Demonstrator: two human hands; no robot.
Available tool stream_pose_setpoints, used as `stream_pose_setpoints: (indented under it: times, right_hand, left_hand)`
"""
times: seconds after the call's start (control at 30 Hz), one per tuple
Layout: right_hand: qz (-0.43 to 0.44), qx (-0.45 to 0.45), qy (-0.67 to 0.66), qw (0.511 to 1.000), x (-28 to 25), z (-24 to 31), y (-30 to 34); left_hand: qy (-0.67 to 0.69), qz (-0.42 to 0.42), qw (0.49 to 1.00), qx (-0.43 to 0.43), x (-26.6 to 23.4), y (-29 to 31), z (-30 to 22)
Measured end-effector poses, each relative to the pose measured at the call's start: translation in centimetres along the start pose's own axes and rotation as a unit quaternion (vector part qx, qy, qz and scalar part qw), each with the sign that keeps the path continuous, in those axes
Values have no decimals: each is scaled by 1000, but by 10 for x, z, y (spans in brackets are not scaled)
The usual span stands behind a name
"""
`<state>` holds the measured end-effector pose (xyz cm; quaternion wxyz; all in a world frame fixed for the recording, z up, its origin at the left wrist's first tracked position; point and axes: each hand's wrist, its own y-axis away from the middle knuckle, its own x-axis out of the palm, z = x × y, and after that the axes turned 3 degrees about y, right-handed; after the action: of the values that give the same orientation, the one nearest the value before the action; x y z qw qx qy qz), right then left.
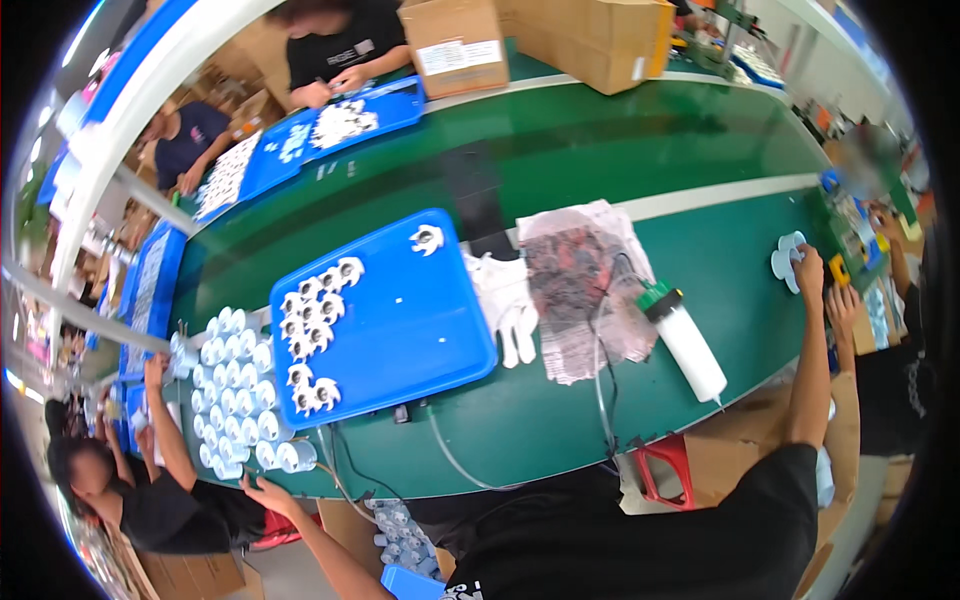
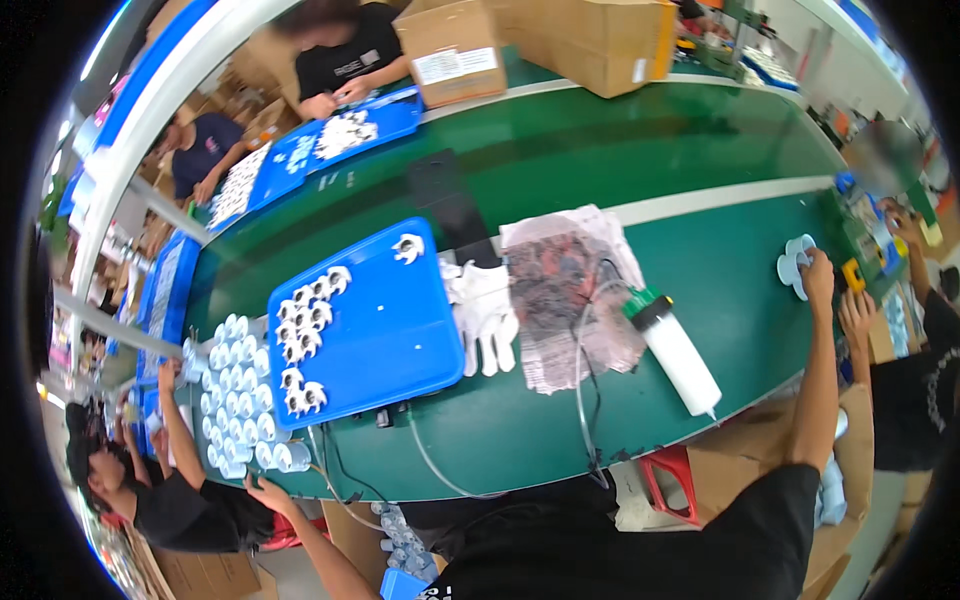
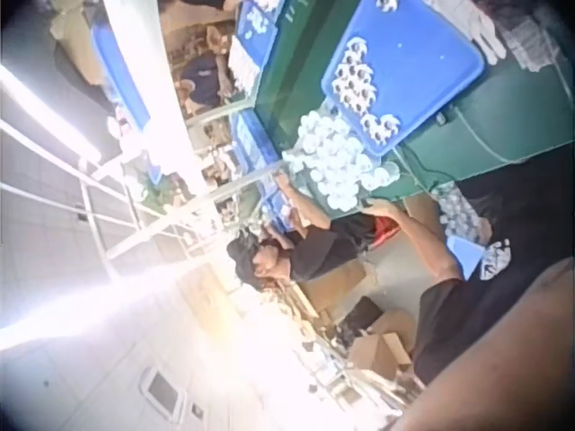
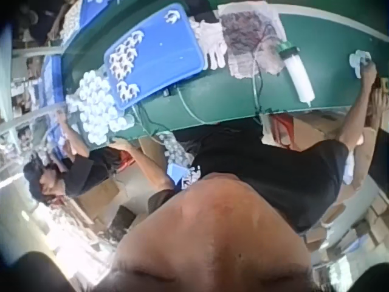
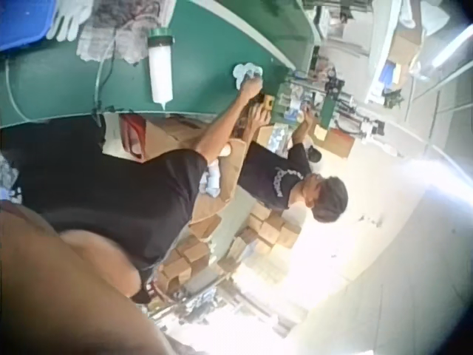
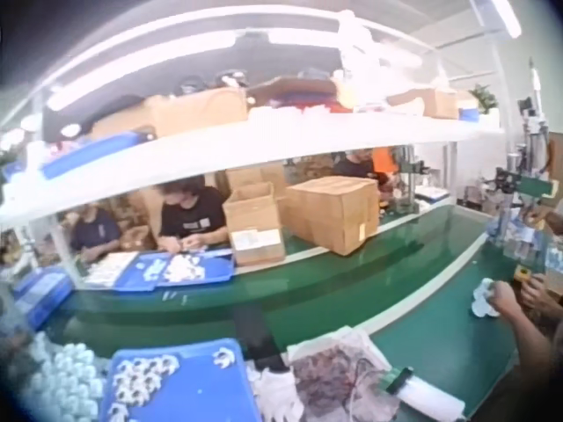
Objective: Assembling small electronic fans by fitting blades into housings and applying adhesive or lubricant.
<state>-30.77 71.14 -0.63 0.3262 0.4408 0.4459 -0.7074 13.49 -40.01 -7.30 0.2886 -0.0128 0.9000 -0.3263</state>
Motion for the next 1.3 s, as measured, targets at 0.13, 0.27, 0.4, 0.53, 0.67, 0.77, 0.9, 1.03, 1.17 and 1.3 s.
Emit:
stream_pose_setpoints:
  times: [0.13,0.27,0.4,0.53,0.67,0.77,0.9,1.03,1.17,1.3]
  right_hand:
    - [21,-179,-47,983,-40,76,-20]
    - [44,-309,-158,937,-101,203,-15]
    - [258,-304,-204,894,-183,324,57]
    - [342,-457,-174,802,-214,404,168]
    - [368,-582,-200,697,-179,447,267]
    - [258,-593,-149,748,-145,460,330]
    - [222,-477,-202,826,-147,464,369]
    - [198,-333,-312,867,-157,450,355]
    - [173,-221,-372,885,-127,427,356]
    - [285,-171,-449,830,-118,426,405]
  left_hand:
    - [1,2,999,-36,15,17,-11]
    - [13,7,999,-40,9,16,-12]
    - [-13,9,997,-73,2,27,-74]
    - [-3,-59,998,-25,-6,69,-125]
    - [178,-43,979,-85,-36,138,-239]
    - [290,135,947,-5,-53,198,-297]
    - [353,413,822,171,-43,230,-340]
    - [369,461,781,201,-19,237,-355]
    - [360,458,792,185,-2,229,-357]
    - [308,494,774,251,5,229,-358]
